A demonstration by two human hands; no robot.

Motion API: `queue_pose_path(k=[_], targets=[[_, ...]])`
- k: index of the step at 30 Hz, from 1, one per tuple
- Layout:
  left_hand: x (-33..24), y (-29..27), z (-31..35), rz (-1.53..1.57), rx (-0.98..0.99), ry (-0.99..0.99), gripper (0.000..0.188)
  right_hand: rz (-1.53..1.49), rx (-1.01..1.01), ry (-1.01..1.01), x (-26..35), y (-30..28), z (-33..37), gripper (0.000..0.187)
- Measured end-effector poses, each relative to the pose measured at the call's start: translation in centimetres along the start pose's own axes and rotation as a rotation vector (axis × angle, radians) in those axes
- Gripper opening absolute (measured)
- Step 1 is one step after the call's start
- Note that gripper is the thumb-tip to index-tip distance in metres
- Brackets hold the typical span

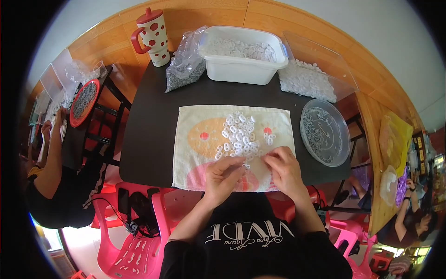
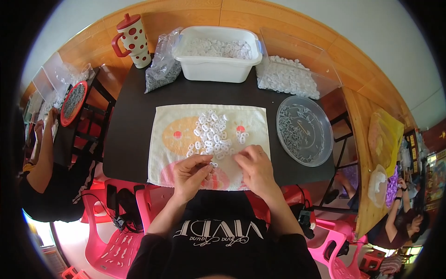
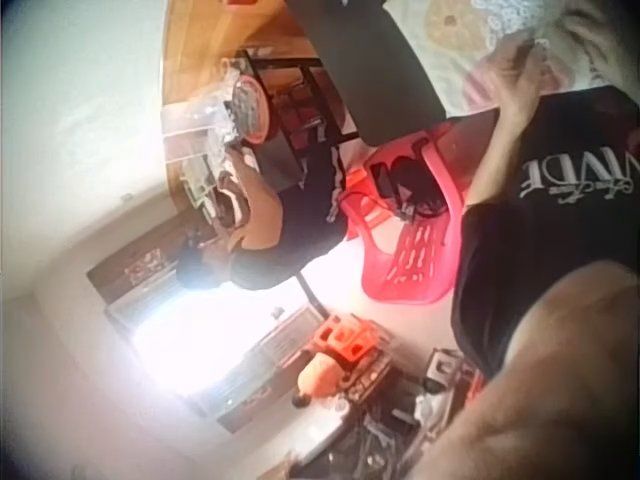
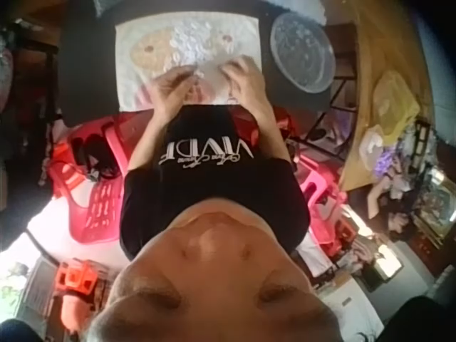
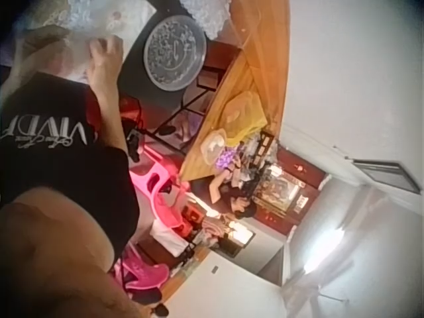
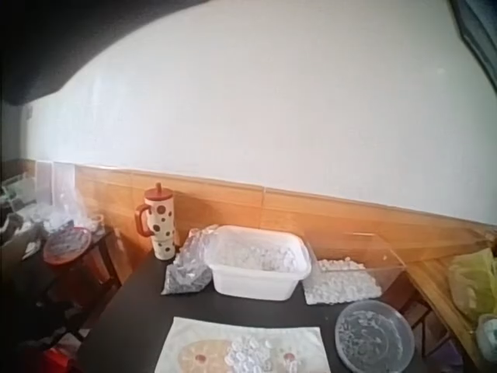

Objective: Assembling small white plastic components with tiny metal pins by hand at a workbench.

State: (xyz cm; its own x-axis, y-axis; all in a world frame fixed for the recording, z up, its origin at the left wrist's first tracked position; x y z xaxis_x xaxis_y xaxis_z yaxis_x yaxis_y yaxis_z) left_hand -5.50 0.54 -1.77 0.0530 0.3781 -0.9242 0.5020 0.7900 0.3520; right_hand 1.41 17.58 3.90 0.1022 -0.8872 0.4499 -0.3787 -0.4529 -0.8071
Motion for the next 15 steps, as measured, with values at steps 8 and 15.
queue_pose_path(k=[8, 15], targets=[[0.1, 0.0, 0.0, 0.008, 0.057, 0.024, 0.032, -0.608, -0.120, 0.235, -0.9, 0.1, 0.3, 0.019], [-0.6, 0.5, -0.1, 0.043, 0.172, 0.070, 0.043, -1.034, 0.088, 0.357, -0.6, 2.4, -0.3, 0.020]])
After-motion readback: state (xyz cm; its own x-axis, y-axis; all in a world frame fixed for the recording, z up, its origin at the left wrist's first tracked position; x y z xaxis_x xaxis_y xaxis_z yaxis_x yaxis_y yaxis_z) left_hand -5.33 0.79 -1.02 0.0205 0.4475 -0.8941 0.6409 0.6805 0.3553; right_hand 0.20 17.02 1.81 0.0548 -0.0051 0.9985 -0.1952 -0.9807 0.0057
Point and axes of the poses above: each hand's wrist, its own z-axis away from the middle knuckle, its own y-axis out of the palm, x = y × z, the point moved 6 cm from there along -z, towards the middle knuckle, and after that the axes turned 5 degrees about y, right-handed, at the moved point
